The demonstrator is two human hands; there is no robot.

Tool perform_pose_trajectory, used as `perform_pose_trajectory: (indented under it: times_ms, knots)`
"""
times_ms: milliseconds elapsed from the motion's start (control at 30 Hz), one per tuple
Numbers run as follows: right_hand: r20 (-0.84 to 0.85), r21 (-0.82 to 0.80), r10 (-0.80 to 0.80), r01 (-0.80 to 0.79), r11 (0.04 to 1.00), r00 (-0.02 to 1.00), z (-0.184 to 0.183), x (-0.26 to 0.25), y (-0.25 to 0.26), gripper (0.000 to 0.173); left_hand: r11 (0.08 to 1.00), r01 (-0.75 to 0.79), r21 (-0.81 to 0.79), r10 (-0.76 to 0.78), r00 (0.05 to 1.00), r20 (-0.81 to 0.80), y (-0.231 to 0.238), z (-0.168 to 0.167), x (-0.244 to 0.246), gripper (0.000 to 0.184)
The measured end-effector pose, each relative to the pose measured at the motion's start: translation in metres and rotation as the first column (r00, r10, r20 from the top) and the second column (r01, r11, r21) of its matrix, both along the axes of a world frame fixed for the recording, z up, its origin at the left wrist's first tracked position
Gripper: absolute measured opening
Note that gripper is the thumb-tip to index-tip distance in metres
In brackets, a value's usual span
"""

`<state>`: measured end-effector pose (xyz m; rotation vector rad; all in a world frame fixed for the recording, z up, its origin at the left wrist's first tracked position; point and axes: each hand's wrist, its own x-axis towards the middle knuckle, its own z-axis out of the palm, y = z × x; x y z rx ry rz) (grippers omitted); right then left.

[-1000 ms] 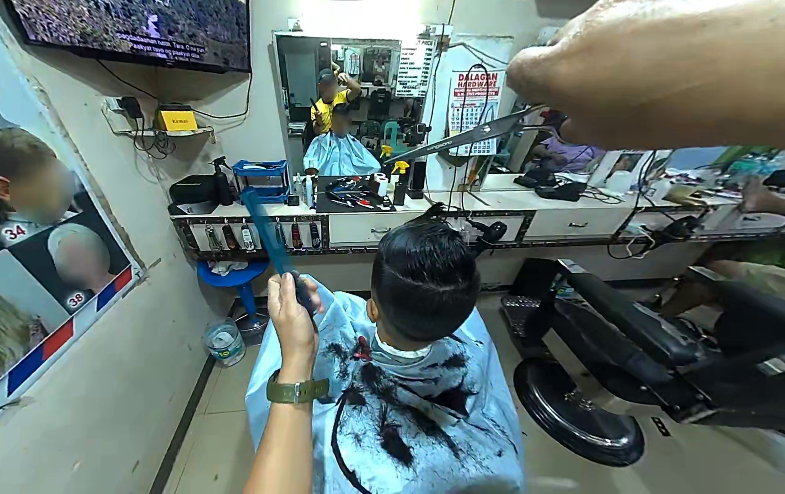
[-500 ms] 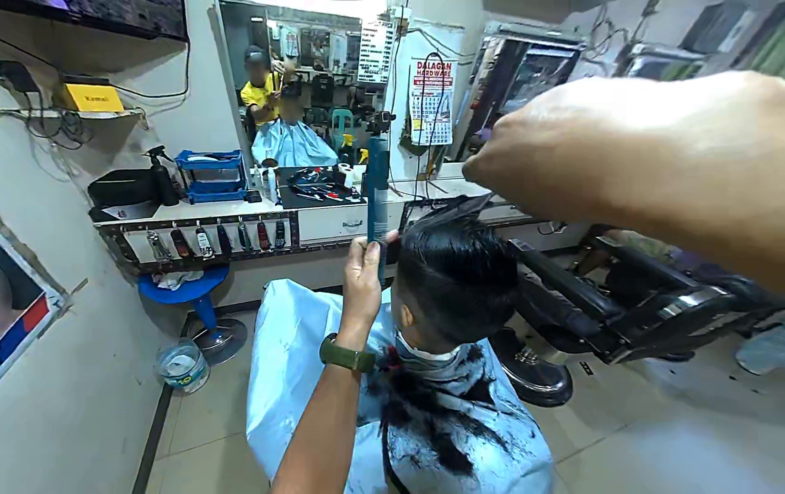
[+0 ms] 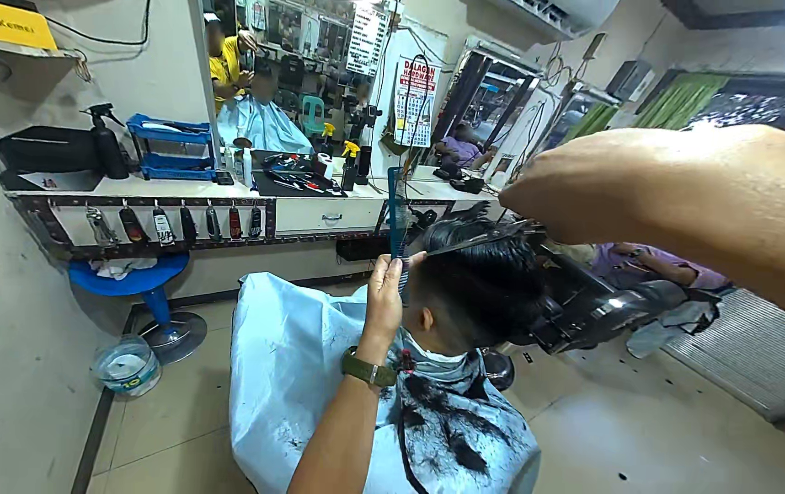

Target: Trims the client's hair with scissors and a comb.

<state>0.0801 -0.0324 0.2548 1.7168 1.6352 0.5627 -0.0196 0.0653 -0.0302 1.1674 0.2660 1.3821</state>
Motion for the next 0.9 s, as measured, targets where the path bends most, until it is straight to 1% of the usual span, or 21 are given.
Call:
perform_pose_trajectory:
  times_ms: [33,100,133,167,200,233,267,300,333,367,433,467,500,533,567,600,667,700,800,833,900]
  knots:
    - [-0.019,0.042,0.159,-0.158,0.986,0.987,-0.003,0.016,-0.001,0.011,1.000,0.012,-0.004,-0.012,1.000,0.011,-0.001,-0.001,-0.001,0.040]
    - [-0.002,0.047,0.235,-0.235,0.971,0.972,-0.006,0.017,-0.002,0.016,0.999,0.033,-0.010,-0.033,0.999,0.030,-0.002,-0.003,-0.002,0.040]
    - [0.035,0.026,0.221,-0.222,0.975,0.975,-0.007,0.009,-0.004,0.017,0.999,0.041,-0.011,-0.040,0.999,0.032,-0.003,-0.003,-0.002,0.040]
    - [0.080,-0.007,0.137,-0.137,0.991,0.987,-0.007,-0.005,-0.007,0.016,0.999,0.043,-0.013,-0.042,0.999,0.031,-0.004,-0.003,-0.003,0.040]
    - [0.119,-0.054,-0.016,0.023,0.998,0.993,-0.005,-0.029,-0.010,0.018,0.999,0.042,-0.013,-0.042,0.999,0.028,-0.004,-0.002,-0.003,0.040]
    - [0.137,-0.068,-0.109,0.119,0.991,0.985,-0.005,-0.043,-0.010,0.018,0.999,0.042,-0.011,-0.042,0.999,0.026,-0.005,-0.002,-0.003,0.040]
    - [0.131,-0.054,-0.147,0.155,0.986,0.980,-0.005,-0.048,-0.010,0.012,0.999,0.042,-0.011,-0.042,0.999,0.023,-0.005,-0.002,-0.004,0.040]
    - [0.102,-0.032,-0.156,0.160,0.987,0.982,-0.005,-0.049,-0.011,0.005,0.999,0.040,-0.011,-0.039,0.999,0.019,-0.005,-0.003,-0.004,0.040]
    - [0.056,-0.008,-0.167,0.168,0.986,0.984,-0.005,-0.050,-0.013,0.004,0.999,0.041,-0.014,-0.041,0.999,0.017,-0.005,-0.003,-0.004,0.040]
    - [0.026,0.004,-0.177,0.177,0.984,0.984,-0.005,-0.051,-0.015,0.008,0.999,0.045,-0.018,-0.045,0.999,0.020,-0.005,-0.003,-0.003,0.040]
    - [0.051,-0.008,-0.143,0.144,0.990,0.988,-0.005,-0.051,-0.018,0.007,0.998,0.056,-0.023,-0.055,0.998,0.035,-0.006,-0.002,-0.003,0.040]
    - [0.094,-0.029,-0.111,0.114,0.993,0.989,-0.006,-0.048,-0.018,0.002,0.998,0.061,-0.022,-0.060,0.997,0.042,-0.006,-0.002,-0.003,0.040]
    - [0.127,-0.048,-0.090,0.097,0.994,0.988,-0.007,-0.046,-0.018,0.005,0.998,0.063,-0.019,-0.062,0.997,0.045,-0.006,-0.002,-0.003,0.040]
    - [0.138,-0.050,-0.079,0.087,0.995,0.987,-0.007,-0.045,-0.019,0.005,0.998,0.063,-0.016,-0.062,0.997,0.045,-0.006,-0.002,-0.003,0.040]
    - [0.121,-0.032,-0.083,0.087,0.996,0.989,-0.007,-0.045,-0.021,0.002,0.998,0.060,-0.015,-0.059,0.997,0.046,-0.007,-0.002,-0.004,0.039]
    - [0.082,-0.009,-0.112,0.113,0.994,0.990,-0.007,-0.049,-0.023,0.006,0.998,0.058,-0.018,-0.058,0.997,0.048,-0.008,-0.001,-0.004,0.039]
    - [0.002,0.025,-0.150,0.150,0.988,0.989,-0.006,-0.052,-0.027,0.009,0.998,0.060,-0.028,-0.058,0.997,0.059,-0.010,0.000,-0.004,0.038]
    - [0.010,0.017,-0.133,0.133,0.991,0.991,-0.006,-0.051,-0.027,0.008,0.998,0.060,-0.032,-0.058,0.997,0.059,-0.010,0.000,-0.005,0.038]
    - [0.110,-0.025,-0.045,0.048,0.999,0.993,-0.008,-0.041,-0.028,0.007,0.998,0.056,-0.033,-0.054,0.997,0.057,-0.011,0.000,-0.005,0.037]
    - [0.113,-0.021,-0.049,0.052,0.998,0.992,-0.008,-0.041,-0.028,0.007,0.998,0.056,-0.031,-0.055,0.997,0.053,-0.012,-0.001,-0.006,0.038]
    - [0.054,0.022,-0.115,0.114,0.993,0.992,-0.008,-0.048,-0.031,0.007,0.998,0.049,-0.027,-0.048,0.998,0.040,-0.012,-0.001,-0.006,0.040]
